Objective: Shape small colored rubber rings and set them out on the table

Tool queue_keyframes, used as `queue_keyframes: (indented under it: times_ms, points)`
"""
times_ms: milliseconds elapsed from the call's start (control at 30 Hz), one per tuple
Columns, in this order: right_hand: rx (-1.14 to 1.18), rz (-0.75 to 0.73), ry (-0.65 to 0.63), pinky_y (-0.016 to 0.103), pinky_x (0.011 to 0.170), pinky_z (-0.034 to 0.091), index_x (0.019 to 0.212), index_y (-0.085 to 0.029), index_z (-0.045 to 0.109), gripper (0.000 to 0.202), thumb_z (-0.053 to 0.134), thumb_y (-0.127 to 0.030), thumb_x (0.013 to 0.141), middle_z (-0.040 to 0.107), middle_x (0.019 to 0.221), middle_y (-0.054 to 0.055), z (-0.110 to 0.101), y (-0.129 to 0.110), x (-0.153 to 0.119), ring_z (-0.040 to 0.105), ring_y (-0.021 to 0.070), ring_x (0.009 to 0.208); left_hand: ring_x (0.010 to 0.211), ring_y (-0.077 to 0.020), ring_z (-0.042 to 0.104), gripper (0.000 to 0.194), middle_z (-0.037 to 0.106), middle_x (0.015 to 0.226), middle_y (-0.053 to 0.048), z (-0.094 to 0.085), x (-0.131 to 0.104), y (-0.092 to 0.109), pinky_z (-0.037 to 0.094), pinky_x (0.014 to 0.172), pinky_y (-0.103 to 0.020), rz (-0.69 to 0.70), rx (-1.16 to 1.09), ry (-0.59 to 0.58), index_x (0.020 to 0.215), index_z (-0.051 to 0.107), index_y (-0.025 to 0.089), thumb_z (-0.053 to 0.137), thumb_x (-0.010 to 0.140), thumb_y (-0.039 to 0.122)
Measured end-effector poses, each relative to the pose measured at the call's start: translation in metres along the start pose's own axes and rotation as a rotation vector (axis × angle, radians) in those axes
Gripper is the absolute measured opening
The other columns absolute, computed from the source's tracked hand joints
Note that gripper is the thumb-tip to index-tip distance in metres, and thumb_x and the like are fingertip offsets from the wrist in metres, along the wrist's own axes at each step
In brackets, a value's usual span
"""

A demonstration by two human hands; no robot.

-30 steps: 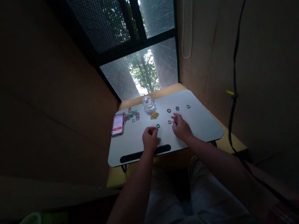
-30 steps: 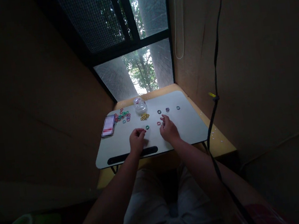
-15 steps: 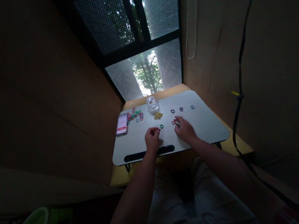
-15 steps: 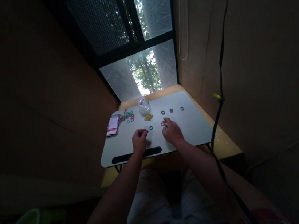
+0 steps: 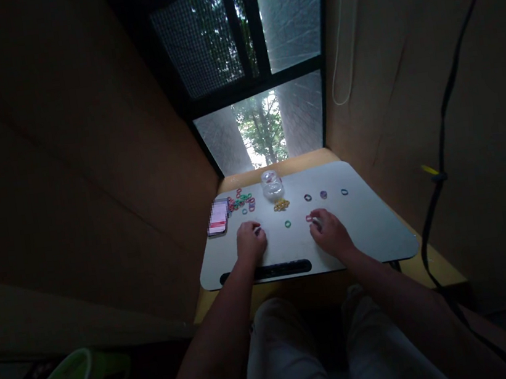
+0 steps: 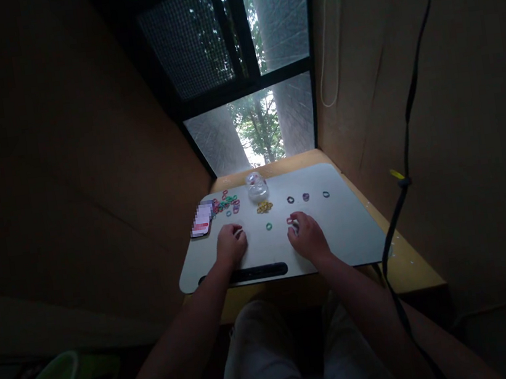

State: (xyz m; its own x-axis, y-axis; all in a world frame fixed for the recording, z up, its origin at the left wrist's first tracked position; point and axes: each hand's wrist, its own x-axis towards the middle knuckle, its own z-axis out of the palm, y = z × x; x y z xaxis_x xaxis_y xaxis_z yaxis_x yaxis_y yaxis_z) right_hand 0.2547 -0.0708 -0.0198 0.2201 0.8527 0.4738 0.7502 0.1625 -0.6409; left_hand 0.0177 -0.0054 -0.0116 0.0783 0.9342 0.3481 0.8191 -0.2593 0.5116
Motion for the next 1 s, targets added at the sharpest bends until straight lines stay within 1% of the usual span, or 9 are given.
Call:
queue_keyframes:
  times_ms: [67,200,333,467,567,633,800,933,1000]
  points:
    - [0.008,0.002,0.003,0.035,0.085,0.046,0.103,-0.018,0.055,0.027,0.051,-0.020,0.076,0.065,0.100,0.007,0.000,0.000,0.001,0.059,0.0222,0.091,0.103,-0.0234,0.054,0.025,0.061,0.103,-0.012,0.000,0.008,-0.003,0.040,0.096,-0.037,-0.006,0.095,0.020,0.098,0.061,0.016,0.057,0.077,0.028]
    - [0.040,0.026,0.005,0.036,0.084,0.048,0.102,-0.019,0.054,0.027,0.053,-0.020,0.075,0.065,0.099,0.008,0.002,0.001,0.002,0.061,0.0222,0.090,0.115,-0.0303,0.048,0.044,0.054,0.123,-0.016,0.007,0.023,-0.005,0.038,0.098,-0.043,-0.116,0.211,0.057,0.116,0.056,0.015,0.056,0.079,0.039]
    - [0.132,0.069,0.013,0.037,0.083,0.050,0.108,-0.019,0.049,0.036,0.055,-0.021,0.073,0.065,0.102,0.010,0.005,0.005,0.003,0.063,0.0229,0.090,0.124,-0.0314,0.043,0.050,0.048,0.135,-0.015,0.013,0.036,-0.006,0.035,0.103,-0.045,-0.174,0.297,0.064,0.123,0.054,0.017,0.052,0.081,0.043]
    - [0.254,0.124,0.086,0.039,0.083,0.051,0.107,-0.020,0.045,0.035,0.049,-0.014,0.073,0.064,0.103,0.010,0.008,0.009,0.003,0.063,0.0228,0.094,0.126,-0.0292,0.043,0.050,0.048,0.138,-0.012,0.014,0.041,-0.006,0.034,0.106,-0.043,-0.180,0.351,0.062,0.124,0.054,0.018,0.050,0.081,0.043]
    - [0.306,0.167,0.134,0.038,0.078,0.052,0.104,-0.020,0.043,0.032,0.044,-0.010,0.074,0.063,0.101,0.010,0.009,0.011,0.005,0.064,0.0212,0.088,0.125,-0.0288,0.044,0.050,0.050,0.137,-0.012,0.013,0.041,-0.006,0.034,0.106,-0.043,-0.180,0.361,0.052,0.125,0.054,0.018,0.050,0.082,0.044]
    - [0.305,0.169,0.130,0.038,0.076,0.051,0.103,-0.021,0.043,0.031,0.042,-0.010,0.074,0.062,0.098,0.009,0.008,0.011,0.005,0.064,0.0205,0.085,0.124,-0.0285,0.044,0.050,0.051,0.136,-0.011,0.012,0.041,-0.005,0.035,0.106,-0.043,-0.174,0.355,0.045,0.124,0.054,0.018,0.050,0.082,0.044]
    - [0.278,0.154,0.110,0.038,0.078,0.051,0.101,-0.021,0.044,0.029,0.044,-0.010,0.074,0.063,0.094,0.008,0.007,0.010,0.004,0.064,0.0207,0.085,0.125,-0.0279,0.043,0.049,0.051,0.136,-0.010,0.013,0.039,-0.004,0.034,0.106,-0.044,-0.151,0.350,0.054,0.126,0.053,0.018,0.049,0.083,0.042]
    - [0.281,0.156,0.085,0.038,0.079,0.052,0.103,-0.021,0.044,0.031,0.047,-0.013,0.073,0.064,0.097,0.008,0.008,0.012,0.003,0.065,0.0213,0.087,0.127,-0.0271,0.041,0.046,0.051,0.137,-0.009,0.012,0.038,-0.002,0.034,0.106,-0.045,-0.088,0.353,0.012,0.128,0.052,0.021,0.046,0.085,0.038]
    - [0.280,0.162,0.076,0.038,0.078,0.052,0.102,-0.021,0.044,0.031,0.049,-0.014,0.073,0.065,0.097,0.008,0.008,0.012,0.002,0.065,0.0216,0.087,0.126,-0.0273,0.043,0.045,0.053,0.135,-0.009,0.012,0.038,-0.002,0.035,0.105,-0.045,-0.085,0.348,0.003,0.127,0.053,0.021,0.045,0.085,0.037]
